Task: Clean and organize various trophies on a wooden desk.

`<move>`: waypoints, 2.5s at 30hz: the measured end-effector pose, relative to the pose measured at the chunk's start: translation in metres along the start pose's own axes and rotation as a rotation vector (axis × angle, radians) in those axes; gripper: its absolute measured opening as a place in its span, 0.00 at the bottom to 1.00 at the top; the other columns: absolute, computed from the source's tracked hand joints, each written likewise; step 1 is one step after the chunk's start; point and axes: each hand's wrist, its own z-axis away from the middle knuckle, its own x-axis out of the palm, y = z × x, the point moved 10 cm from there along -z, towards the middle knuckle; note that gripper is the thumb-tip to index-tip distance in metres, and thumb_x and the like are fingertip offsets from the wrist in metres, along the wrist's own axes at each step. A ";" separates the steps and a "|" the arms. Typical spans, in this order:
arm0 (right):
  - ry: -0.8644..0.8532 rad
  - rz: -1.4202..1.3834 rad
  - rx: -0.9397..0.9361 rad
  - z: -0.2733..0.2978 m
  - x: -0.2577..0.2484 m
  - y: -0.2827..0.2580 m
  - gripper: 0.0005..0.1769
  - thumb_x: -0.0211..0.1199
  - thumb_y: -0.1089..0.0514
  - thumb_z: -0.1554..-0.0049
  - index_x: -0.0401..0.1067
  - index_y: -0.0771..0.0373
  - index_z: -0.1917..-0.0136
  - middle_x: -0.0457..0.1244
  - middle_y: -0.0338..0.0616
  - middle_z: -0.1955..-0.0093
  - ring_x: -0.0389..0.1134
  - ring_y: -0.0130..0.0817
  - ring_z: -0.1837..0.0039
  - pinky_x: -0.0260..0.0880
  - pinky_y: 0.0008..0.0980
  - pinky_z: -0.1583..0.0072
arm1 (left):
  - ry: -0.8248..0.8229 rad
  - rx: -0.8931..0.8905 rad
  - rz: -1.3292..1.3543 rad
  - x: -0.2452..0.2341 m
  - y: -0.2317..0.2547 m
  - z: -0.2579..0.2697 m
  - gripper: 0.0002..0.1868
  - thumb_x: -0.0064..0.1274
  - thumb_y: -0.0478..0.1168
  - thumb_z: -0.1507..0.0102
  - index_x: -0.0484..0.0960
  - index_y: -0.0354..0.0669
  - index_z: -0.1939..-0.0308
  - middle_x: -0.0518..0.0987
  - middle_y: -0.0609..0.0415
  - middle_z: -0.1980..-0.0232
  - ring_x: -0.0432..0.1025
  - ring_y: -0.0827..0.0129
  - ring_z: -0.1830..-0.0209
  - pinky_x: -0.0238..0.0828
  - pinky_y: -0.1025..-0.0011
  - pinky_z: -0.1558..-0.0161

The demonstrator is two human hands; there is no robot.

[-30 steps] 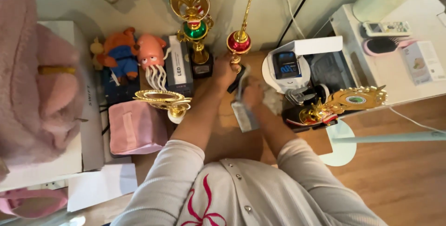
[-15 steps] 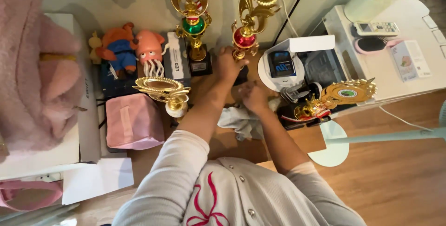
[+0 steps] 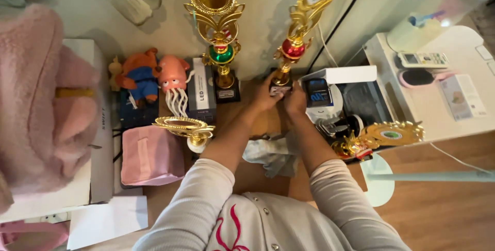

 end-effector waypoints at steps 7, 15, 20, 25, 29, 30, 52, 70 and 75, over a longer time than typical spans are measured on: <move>-0.022 0.246 0.054 -0.009 0.009 0.023 0.14 0.68 0.58 0.45 0.72 0.67 0.48 0.69 0.61 0.50 0.69 0.62 0.44 0.70 0.52 0.45 | -0.007 -0.082 -0.061 0.021 -0.031 -0.010 0.49 0.63 0.40 0.44 0.56 0.53 0.21 0.81 0.37 0.43 0.76 0.42 0.45 0.73 0.55 0.44; -0.445 0.390 0.022 0.005 0.094 0.008 0.22 0.68 0.51 0.47 0.77 0.64 0.42 0.70 0.62 0.47 0.72 0.57 0.45 0.72 0.49 0.44 | 0.733 -0.214 0.092 -0.077 -0.038 0.076 0.30 0.50 0.27 0.44 0.70 0.39 0.35 0.72 0.34 0.36 0.68 0.43 0.34 0.65 0.55 0.34; -0.238 -0.018 -0.507 0.007 0.127 -0.119 0.42 0.73 0.41 0.48 0.64 0.66 0.30 0.67 0.64 0.40 0.69 0.61 0.40 0.69 0.48 0.40 | 0.878 -0.183 0.078 -0.113 -0.040 0.117 0.27 0.50 0.26 0.45 0.72 0.35 0.39 0.76 0.36 0.43 0.70 0.44 0.41 0.66 0.58 0.37; -0.362 -0.072 -0.472 0.007 0.166 -0.166 0.47 0.78 0.45 0.47 0.58 0.65 0.25 0.61 0.69 0.37 0.66 0.62 0.40 0.68 0.48 0.42 | 0.803 0.081 0.235 -0.132 -0.010 0.136 0.32 0.41 0.25 0.50 0.72 0.33 0.39 0.78 0.38 0.43 0.72 0.47 0.39 0.66 0.60 0.35; -0.497 -0.161 -0.229 0.017 0.158 -0.166 0.38 0.73 0.49 0.48 0.64 0.59 0.28 0.70 0.53 0.42 0.71 0.52 0.40 0.69 0.45 0.39 | 0.661 -0.169 0.236 -0.123 -0.033 0.141 0.33 0.46 0.26 0.49 0.70 0.35 0.38 0.78 0.38 0.46 0.72 0.46 0.44 0.68 0.60 0.39; -0.486 -0.017 -0.168 0.023 0.143 -0.161 0.40 0.74 0.51 0.48 0.62 0.59 0.27 0.68 0.55 0.44 0.69 0.54 0.42 0.68 0.46 0.41 | 0.650 -0.106 0.170 -0.122 -0.024 0.145 0.30 0.48 0.27 0.47 0.73 0.35 0.38 0.79 0.38 0.44 0.73 0.46 0.40 0.67 0.59 0.35; -0.362 0.187 -0.044 0.164 -0.038 -0.014 0.29 0.78 0.53 0.53 0.72 0.64 0.42 0.67 0.56 0.47 0.70 0.52 0.45 0.71 0.45 0.43 | 0.266 0.028 0.008 -0.040 0.013 0.127 0.46 0.78 0.41 0.60 0.70 0.42 0.41 0.77 0.38 0.45 0.73 0.45 0.44 0.70 0.56 0.44; 0.089 0.232 -0.624 0.144 -0.034 -0.212 0.05 0.68 0.60 0.45 0.76 0.63 0.56 0.69 0.50 0.56 0.69 0.50 0.51 0.69 0.43 0.47 | 0.461 0.160 -0.250 -0.045 -0.024 0.152 0.18 0.40 0.29 0.35 0.69 0.37 0.40 0.66 0.28 0.33 0.68 0.34 0.41 0.70 0.53 0.47; -0.100 0.365 -0.731 0.162 -0.005 -0.215 0.04 0.64 0.63 0.51 0.76 0.60 0.59 0.69 0.48 0.58 0.68 0.48 0.51 0.68 0.44 0.47 | 0.404 0.055 -0.089 -0.054 -0.043 0.156 0.15 0.39 0.29 0.31 0.69 0.35 0.41 0.73 0.35 0.40 0.72 0.40 0.44 0.71 0.55 0.46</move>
